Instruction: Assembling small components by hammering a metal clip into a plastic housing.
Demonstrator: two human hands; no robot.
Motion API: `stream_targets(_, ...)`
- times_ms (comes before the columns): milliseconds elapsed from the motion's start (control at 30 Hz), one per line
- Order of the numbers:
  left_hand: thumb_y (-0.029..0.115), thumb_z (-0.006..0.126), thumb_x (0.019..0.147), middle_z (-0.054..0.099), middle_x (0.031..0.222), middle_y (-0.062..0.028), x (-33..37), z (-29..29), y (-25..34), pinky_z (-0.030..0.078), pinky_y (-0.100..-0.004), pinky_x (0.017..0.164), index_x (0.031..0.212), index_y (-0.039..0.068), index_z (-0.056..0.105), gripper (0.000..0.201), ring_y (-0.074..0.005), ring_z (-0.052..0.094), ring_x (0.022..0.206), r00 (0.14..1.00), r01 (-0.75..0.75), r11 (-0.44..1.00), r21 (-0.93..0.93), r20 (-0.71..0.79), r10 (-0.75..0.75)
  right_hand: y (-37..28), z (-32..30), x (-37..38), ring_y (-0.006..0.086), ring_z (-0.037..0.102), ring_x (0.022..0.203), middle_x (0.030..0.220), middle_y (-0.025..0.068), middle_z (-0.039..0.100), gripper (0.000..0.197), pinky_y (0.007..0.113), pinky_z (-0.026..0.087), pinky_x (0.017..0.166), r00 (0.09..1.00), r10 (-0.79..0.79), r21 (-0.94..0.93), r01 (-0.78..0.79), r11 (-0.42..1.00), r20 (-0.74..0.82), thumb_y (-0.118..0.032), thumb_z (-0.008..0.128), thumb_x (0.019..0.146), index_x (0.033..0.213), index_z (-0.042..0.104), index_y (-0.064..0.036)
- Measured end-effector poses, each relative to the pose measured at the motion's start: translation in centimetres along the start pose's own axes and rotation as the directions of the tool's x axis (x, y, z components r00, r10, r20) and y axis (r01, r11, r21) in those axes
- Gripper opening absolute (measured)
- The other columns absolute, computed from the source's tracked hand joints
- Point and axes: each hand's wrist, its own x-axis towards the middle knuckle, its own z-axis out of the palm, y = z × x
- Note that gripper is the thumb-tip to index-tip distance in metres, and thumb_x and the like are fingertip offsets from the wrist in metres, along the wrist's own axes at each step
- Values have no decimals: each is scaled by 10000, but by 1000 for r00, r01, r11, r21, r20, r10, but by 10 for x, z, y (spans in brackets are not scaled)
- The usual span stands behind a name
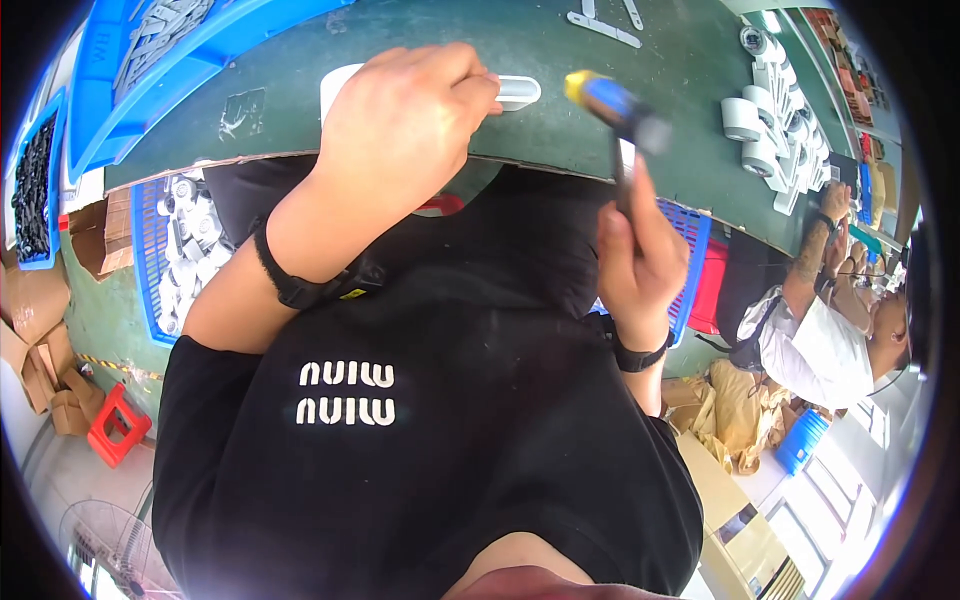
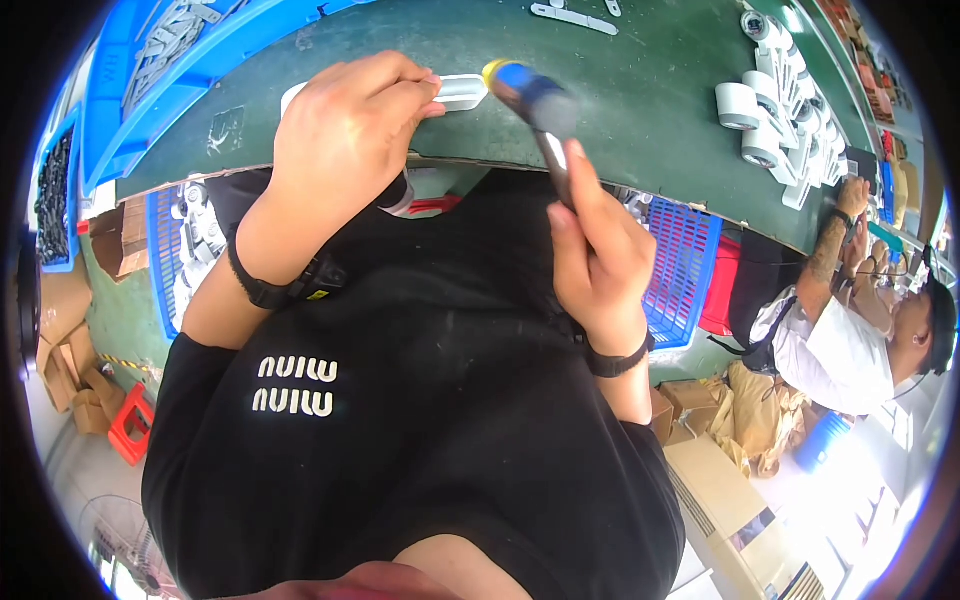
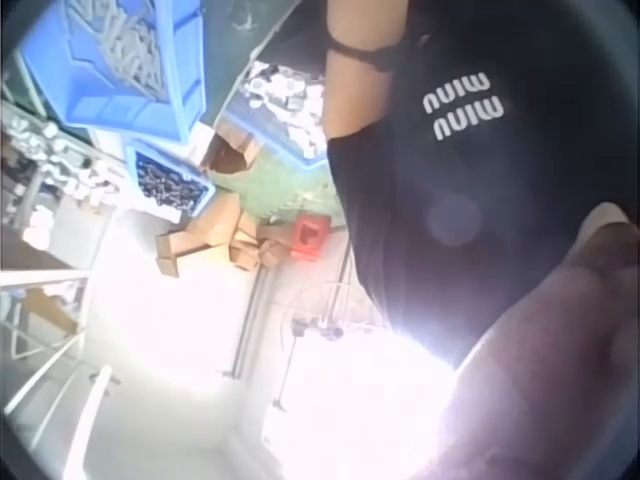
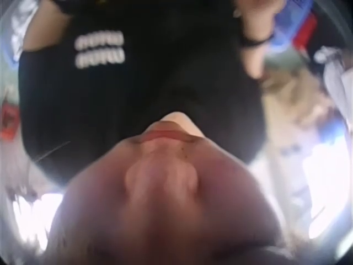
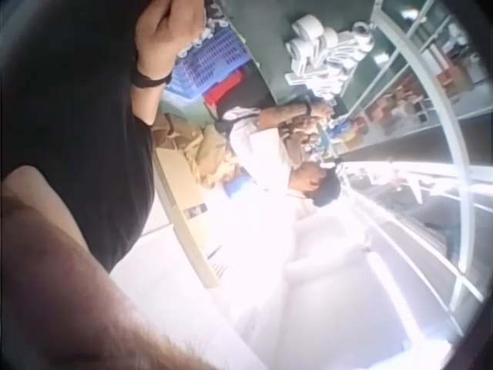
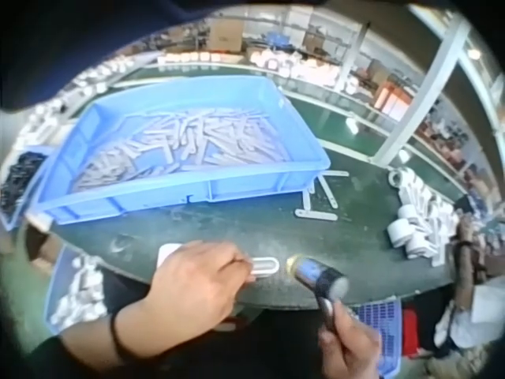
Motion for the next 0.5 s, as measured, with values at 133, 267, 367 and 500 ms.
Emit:
stream_targets(133,112,825,879,752,962,-30,1,0,1,587,-391,719,916,54,787,78,-281,727,801,1000,-7,1000,2,-10,7,5,10,3,146,636,691,834,117,695,506,284,549,719,993,-19,81,29,996,-121,31,672,1028,1532,621,19)
stream_targets(267,115,830,873,750,951,-34,0,-1,0,587,-400,721,915,53,781,90,-299,724,798,1000,26,1000,-7,-18,-26,-8,0,19,120,607,675,799,89,682,513,280,540,697,991,103,143,-115,983,86,33,664,1036,1546,613,11)
stream_targets(367,112,825,876,737,986,-47,1,-6,1,586,-405,725,979,52,769,132,-317,722,829,999,-5,1000,-2,31,5,-10,-1,12,93,582,654,790,44,680,505,263,515,658,989,143,402,-113,909,-46,18,670,1046,1548,614,10)
stream_targets(500,75,787,857,707,1053,-70,10,-16,2,586,-406,780,1076,51,742,226,-329,716,943,983,12,999,37,184,-19,-4,2,10,60,584,655,793,-5,675,494,227,485,629,973,194,536,-99,838,-123,-7,685,1053,1543,620,13)
